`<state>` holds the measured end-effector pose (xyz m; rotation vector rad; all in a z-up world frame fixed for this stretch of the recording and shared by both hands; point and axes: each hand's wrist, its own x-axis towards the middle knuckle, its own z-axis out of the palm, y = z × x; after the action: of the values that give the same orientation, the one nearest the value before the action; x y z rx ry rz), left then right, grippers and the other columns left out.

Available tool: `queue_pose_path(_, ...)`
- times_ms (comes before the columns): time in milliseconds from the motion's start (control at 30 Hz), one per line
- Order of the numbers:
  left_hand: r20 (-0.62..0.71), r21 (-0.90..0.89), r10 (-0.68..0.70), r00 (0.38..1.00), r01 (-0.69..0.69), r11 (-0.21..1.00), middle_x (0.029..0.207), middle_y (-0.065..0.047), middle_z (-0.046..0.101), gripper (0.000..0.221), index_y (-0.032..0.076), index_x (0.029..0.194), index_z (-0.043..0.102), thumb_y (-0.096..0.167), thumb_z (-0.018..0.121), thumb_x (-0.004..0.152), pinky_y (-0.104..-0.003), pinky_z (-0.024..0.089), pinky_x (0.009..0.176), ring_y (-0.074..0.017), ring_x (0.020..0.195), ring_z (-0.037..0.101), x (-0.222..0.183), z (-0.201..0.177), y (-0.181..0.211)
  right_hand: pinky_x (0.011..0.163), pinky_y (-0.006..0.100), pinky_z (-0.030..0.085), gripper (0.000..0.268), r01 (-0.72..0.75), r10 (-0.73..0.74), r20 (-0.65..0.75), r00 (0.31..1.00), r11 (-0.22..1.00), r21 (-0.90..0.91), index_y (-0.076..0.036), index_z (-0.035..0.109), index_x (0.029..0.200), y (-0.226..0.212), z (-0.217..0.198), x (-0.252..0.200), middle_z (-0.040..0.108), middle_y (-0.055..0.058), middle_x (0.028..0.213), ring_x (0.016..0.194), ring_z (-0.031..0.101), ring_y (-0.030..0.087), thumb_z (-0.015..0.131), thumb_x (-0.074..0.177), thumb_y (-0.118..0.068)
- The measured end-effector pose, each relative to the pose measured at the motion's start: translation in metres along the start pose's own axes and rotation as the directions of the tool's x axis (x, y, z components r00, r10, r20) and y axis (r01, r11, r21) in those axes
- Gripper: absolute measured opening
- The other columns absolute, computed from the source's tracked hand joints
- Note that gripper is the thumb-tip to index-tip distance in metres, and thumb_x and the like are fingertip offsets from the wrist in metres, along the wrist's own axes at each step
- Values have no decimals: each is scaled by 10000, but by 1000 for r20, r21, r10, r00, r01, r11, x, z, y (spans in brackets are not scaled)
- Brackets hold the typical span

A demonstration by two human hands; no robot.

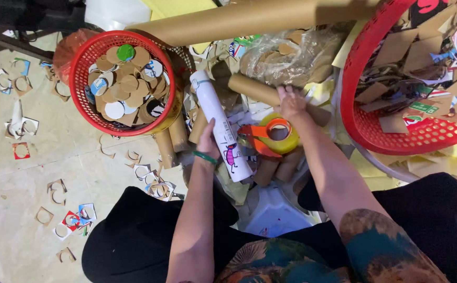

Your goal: Cutting circular cardboard shapes with scissors and labeling paper tubes.

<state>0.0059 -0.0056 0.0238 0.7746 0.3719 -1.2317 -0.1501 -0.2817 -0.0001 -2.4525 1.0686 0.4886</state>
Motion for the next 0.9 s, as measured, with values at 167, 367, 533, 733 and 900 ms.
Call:
queue_pose_path(167, 68, 265, -14, 998, -5, 964, 1074, -94, 723, 505, 62, 1290, 564, 368, 677, 904, -399, 601, 880, -227, 969, 719, -6, 12, 37, 980, 466, 534, 650, -94, 68, 114, 991, 967, 239, -46, 634, 1226, -60, -90, -37, 704, 223, 1204, 1126, 678, 369, 824, 792, -491)
queue_pose_path(367, -40, 363, 66, 997, -47, 931, 1079, -98, 720, 542, -23, 1278, 620, 359, 765, 921, -346, 578, 829, -193, 941, 691, -11, -4, 43, 913, 378, 550, 619, -46, -33, 86, 996, 632, 774, -36, 626, 1258, -103, 59, -49, 724, 160, 1184, 1076, 706, 274, 785, 835, -459)
queue_pose_path(533, -99, 470, 99, 990, -41, 882, 1077, -76, 710, 546, 16, 1307, 592, 368, 744, 919, -335, 569, 805, -172, 934, 685, -23, 10, 39, 814, 347, 584, 401, 345, -168, -304, 938, 554, 758, -44, 655, 1185, -145, -2, -113, 703, 126, 1079, 928, 715, 228, 799, 865, -239)
queue_pose_path(733, 178, 241, -46, 983, 2, 970, 1124, -109, 724, 436, 11, 1310, 555, 280, 590, 970, -343, 600, 873, -201, 991, 715, -36, 36, 48, 772, 384, 556, 158, 601, -443, -406, 799, 580, 550, -59, 662, 1022, -139, -45, -123, 691, 105, 953, 867, 708, 266, 761, 910, -107)
queue_pose_path(900, 284, 295, -10, 959, -77, 952, 1085, -100, 712, 366, -20, 1318, 594, 225, 626, 1048, -330, 575, 815, -174, 913, 691, -16, 6, 38, 737, 451, 520, 136, 663, -533, -398, 747, 644, 381, -53, 599, 992, -140, -51, -128, 645, 135, 947, 868, 668, 358, 712, 942, -112)
